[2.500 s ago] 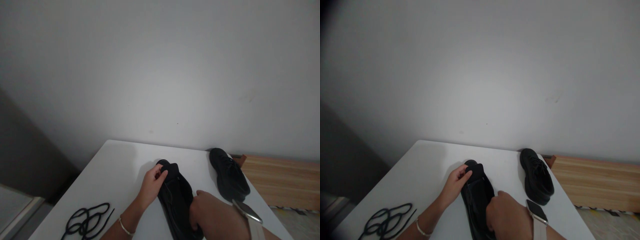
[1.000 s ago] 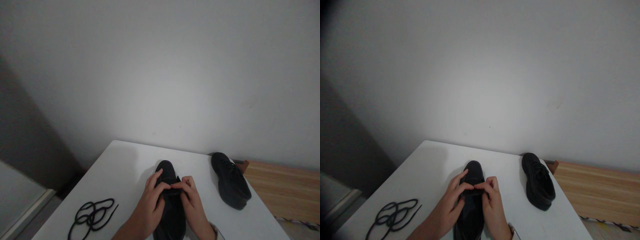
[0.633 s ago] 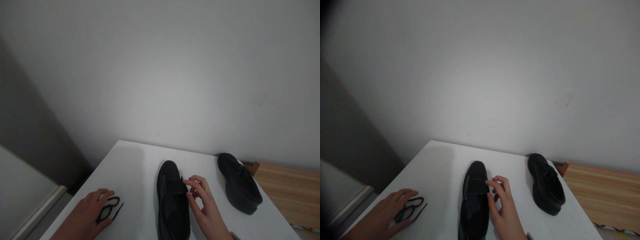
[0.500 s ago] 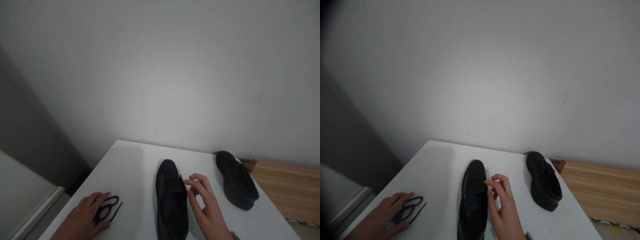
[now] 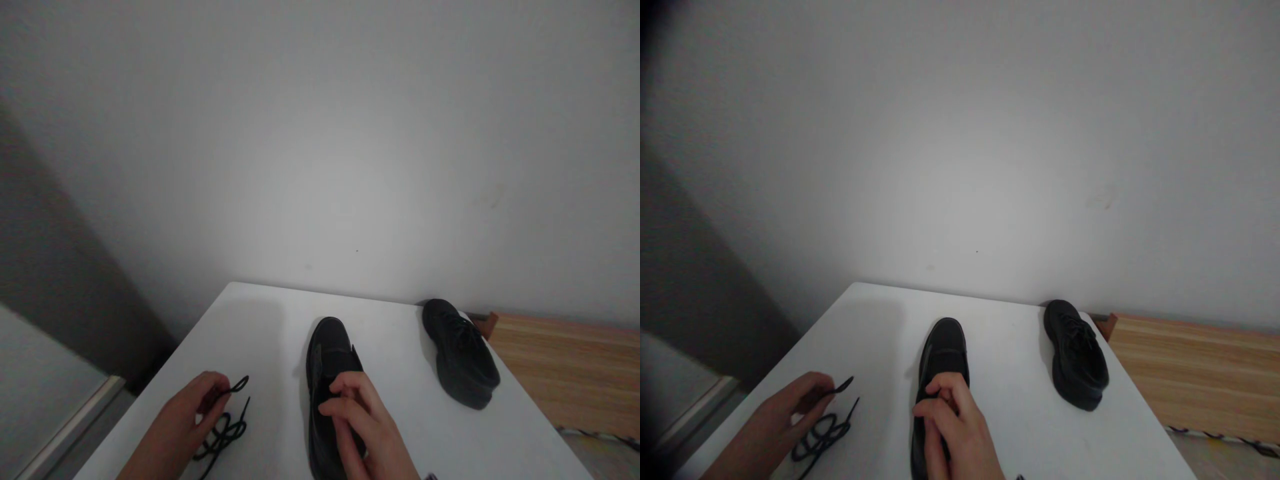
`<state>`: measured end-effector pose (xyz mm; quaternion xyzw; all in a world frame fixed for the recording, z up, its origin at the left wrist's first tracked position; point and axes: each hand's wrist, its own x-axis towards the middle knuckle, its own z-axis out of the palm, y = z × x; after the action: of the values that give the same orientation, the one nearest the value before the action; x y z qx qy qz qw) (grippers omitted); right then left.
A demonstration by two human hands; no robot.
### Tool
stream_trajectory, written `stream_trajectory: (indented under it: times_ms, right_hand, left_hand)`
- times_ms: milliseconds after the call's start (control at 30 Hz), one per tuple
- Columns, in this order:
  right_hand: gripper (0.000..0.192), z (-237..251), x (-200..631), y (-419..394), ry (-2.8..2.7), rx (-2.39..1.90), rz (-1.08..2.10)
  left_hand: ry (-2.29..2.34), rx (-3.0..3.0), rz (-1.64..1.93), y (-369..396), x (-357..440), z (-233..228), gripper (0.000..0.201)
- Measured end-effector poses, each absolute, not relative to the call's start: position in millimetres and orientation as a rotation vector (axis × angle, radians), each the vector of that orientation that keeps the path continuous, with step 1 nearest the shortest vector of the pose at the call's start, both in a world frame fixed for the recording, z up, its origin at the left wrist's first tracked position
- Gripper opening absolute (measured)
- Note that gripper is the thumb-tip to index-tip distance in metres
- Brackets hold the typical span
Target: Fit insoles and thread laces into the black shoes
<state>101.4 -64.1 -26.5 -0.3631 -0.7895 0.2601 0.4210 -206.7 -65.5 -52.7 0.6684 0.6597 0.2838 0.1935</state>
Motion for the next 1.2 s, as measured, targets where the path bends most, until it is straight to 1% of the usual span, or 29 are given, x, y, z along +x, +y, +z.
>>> stream_trajectory:
  times_ms: [67,167,267,367,433,600,700,867,1000,1100,1200]
  right_hand:
    - [0.033,-26.3,94.4,-64.2,-2.044,-0.871,0.745]
    - [0.044,-22.2,81.4,-65.7,-2.049,-0.860,0.889]
    - [0.051,-11.4,70.8,-68.9,-1.930,-0.800,1.053]
    - [0.044,1.8,69.4,-71.2,-1.789,-0.624,1.245]
    - [0.043,6.2,73.2,-72.2,-1.692,-0.602,1.287]
    - [0.033,-0.4,85.8,-77.7,-1.384,-0.739,1.474]
    - [0.029,-0.2,92.9,-79.9,-1.263,-0.804,1.455]
    - [0.022,9.7,110.6,-74.5,-1.219,-0.876,1.310]
    - [0.025,8.7,128.6,-67.5,-1.151,-0.927,1.246]
    - [0.029,9.6,142.8,-64.8,-1.012,-0.889,1.202]
    - [0.026,18.5,160.8,-63.6,-0.899,-0.807,1.193]
  left_hand:
    - [1.750,1.754,0.936,-66.4,-188.8,-29.6,0.023]
    - [1.566,1.622,1.119,-71.3,-157.4,3.5,0.023]
    - [1.370,1.698,1.126,-78.4,-128.1,25.0,0.016]
    - [1.269,1.910,1.099,-84.0,-107.2,31.6,0.011]
    - [1.240,2.015,1.115,-85.8,-98.6,30.2,0.005]
    - [1.144,2.109,1.100,-86.3,-89.1,24.2,0.015]
    - [1.092,2.131,1.121,-86.5,-87.3,24.3,0.018]
    - [1.140,2.151,1.134,-84.3,-87.7,22.9,0.017]
    - [1.178,2.170,1.093,-79.9,-92.6,14.4,0.013]
    - [1.133,2.205,1.108,-77.6,-101.7,6.2,0.016]
    - [1.166,2.198,1.072,-76.3,-115.6,2.7,0.019]
